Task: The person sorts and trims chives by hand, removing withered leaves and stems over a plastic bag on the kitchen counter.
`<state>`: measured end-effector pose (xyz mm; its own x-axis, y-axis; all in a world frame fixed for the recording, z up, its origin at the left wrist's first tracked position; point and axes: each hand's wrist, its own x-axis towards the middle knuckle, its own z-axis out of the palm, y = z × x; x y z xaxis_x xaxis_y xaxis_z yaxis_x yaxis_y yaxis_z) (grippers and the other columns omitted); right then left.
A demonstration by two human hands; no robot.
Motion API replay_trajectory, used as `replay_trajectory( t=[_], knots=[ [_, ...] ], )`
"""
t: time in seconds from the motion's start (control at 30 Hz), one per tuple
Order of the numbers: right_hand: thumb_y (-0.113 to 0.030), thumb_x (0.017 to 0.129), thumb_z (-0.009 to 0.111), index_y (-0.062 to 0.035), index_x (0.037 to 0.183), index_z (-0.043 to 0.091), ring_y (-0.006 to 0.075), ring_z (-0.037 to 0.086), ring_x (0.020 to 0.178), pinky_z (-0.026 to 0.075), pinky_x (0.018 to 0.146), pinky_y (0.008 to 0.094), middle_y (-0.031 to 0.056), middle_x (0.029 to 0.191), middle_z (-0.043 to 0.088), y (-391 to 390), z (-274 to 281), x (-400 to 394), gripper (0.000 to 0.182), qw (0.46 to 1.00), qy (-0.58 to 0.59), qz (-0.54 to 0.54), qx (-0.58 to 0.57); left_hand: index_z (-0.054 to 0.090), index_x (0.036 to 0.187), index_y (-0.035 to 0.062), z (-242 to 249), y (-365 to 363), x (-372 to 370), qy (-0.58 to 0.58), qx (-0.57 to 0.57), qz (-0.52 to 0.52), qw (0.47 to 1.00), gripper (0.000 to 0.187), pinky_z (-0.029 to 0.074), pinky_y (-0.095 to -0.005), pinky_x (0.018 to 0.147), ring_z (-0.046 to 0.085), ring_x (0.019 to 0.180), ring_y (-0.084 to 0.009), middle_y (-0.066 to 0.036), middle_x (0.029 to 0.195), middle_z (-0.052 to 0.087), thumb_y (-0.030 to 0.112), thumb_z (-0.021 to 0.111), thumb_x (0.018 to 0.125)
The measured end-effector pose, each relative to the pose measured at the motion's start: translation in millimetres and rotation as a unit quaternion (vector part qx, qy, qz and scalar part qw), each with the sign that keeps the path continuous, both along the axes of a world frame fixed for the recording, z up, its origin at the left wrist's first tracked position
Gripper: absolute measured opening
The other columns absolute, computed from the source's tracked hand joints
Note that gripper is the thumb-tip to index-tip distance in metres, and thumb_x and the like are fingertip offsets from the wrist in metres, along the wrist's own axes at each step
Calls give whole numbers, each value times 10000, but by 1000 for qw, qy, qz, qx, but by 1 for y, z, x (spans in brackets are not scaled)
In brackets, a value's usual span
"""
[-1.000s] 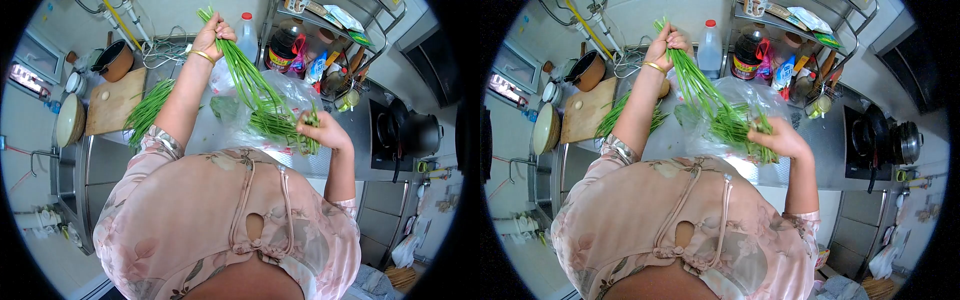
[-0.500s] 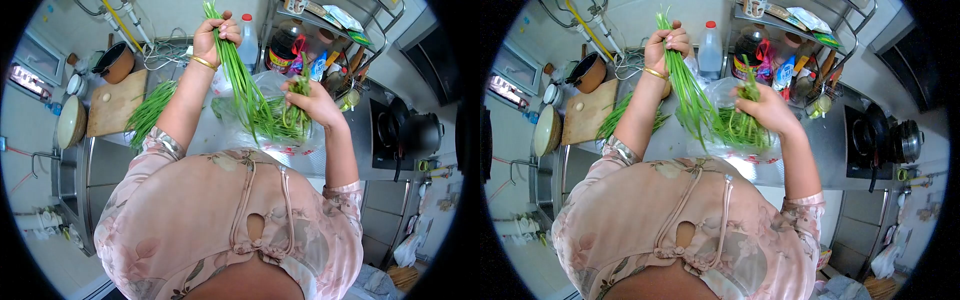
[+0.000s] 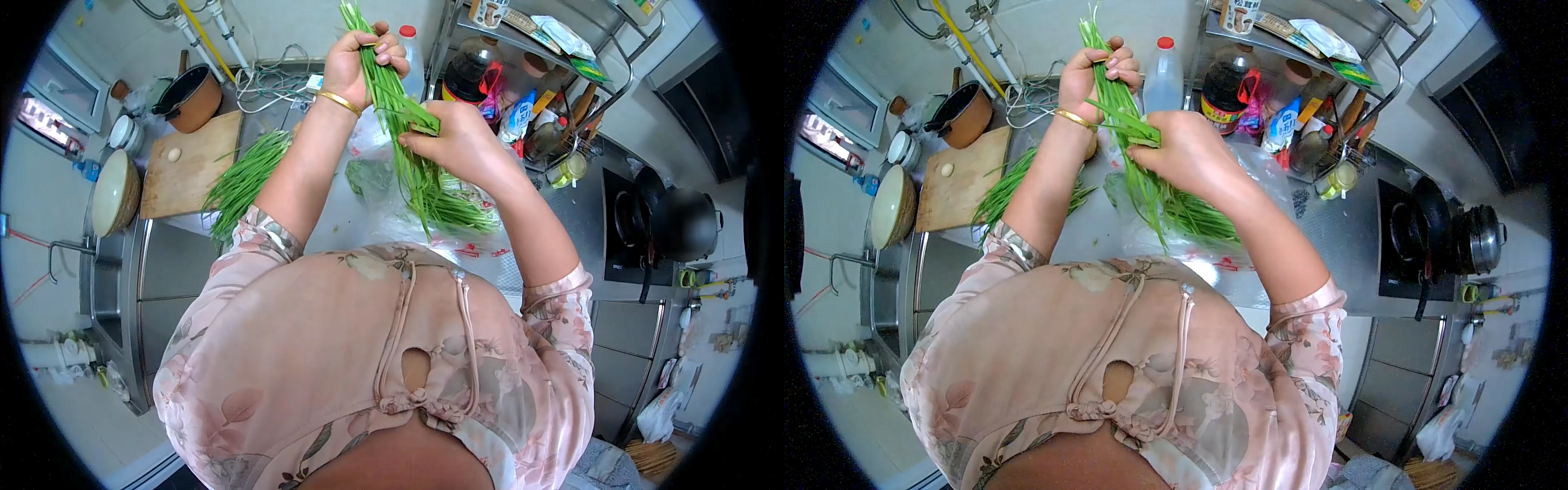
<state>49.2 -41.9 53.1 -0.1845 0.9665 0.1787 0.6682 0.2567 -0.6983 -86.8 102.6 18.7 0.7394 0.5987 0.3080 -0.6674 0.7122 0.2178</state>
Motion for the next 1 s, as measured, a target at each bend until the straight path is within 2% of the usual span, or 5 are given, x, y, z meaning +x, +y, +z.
replay_trajectory(
  t=[0.17, 0.27, 0.47, 0.73, 1.0],
  knots=[
    [-226, 663, 620, -7, 798, 612, 331, 568, 608, 446, 596, 387, 208, 647, 566, 14, -15, 3, 258, 1000, 2, -12, -23, 477, 825, 34, 3, -4, 2, 28, -23, 25, 999, 137, 367, -290, 602, 389, 552, -143, -45, 636, 375, 48, 476, 689],
    [-130, 727, 608, 22, 805, 580, 91, 503, 588, 416, 551, 261, 37, 663, 576, 20, -24, 7, 174, 995, 52, 1, -83, 477, 826, 44, 4, -6, 3, 39, -24, 36, 998, 133, 372, -298, 615, 398, 546, -139, -39, 629, 376, 48, 468, 693],
    [-136, 740, 597, -27, 775, 570, 77, 492, 639, 388, 606, 209, -1, 700, 549, 14, -19, 18, 118, 947, 269, 36, -171, 488, 876, 51, -7, -1, 2, 84, 44, 76, 993, 113, 365, -265, 591, 397, 545, -111, -5, 610, 393, 25, 495, 767],
    [-115, 741, 582, -27, 834, 550, 105, 518, 661, 413, 620, 224, 29, 735, 567, 16, -20, 35, 132, 892, 368, 31, -259, 477, 917, 86, -11, 0, -1, 255, 171, 123, 944, 90, 475, -391, 690, 476, 626, -130, -4, 645, 429, 148, 506, 859],
    [-120, 740, 548, -17, 792, 581, 96, 494, 645, 375, 611, 211, 18, 706, 552, 23, -39, 42, 121, 929, 269, 21, -253, 474, 948, 68, -12, 0, -1, 314, 236, 121, 912, 154, 499, -455, 730, 563, 814, -240, -82, 842, 553, 210, 460, 889]
  ],
)
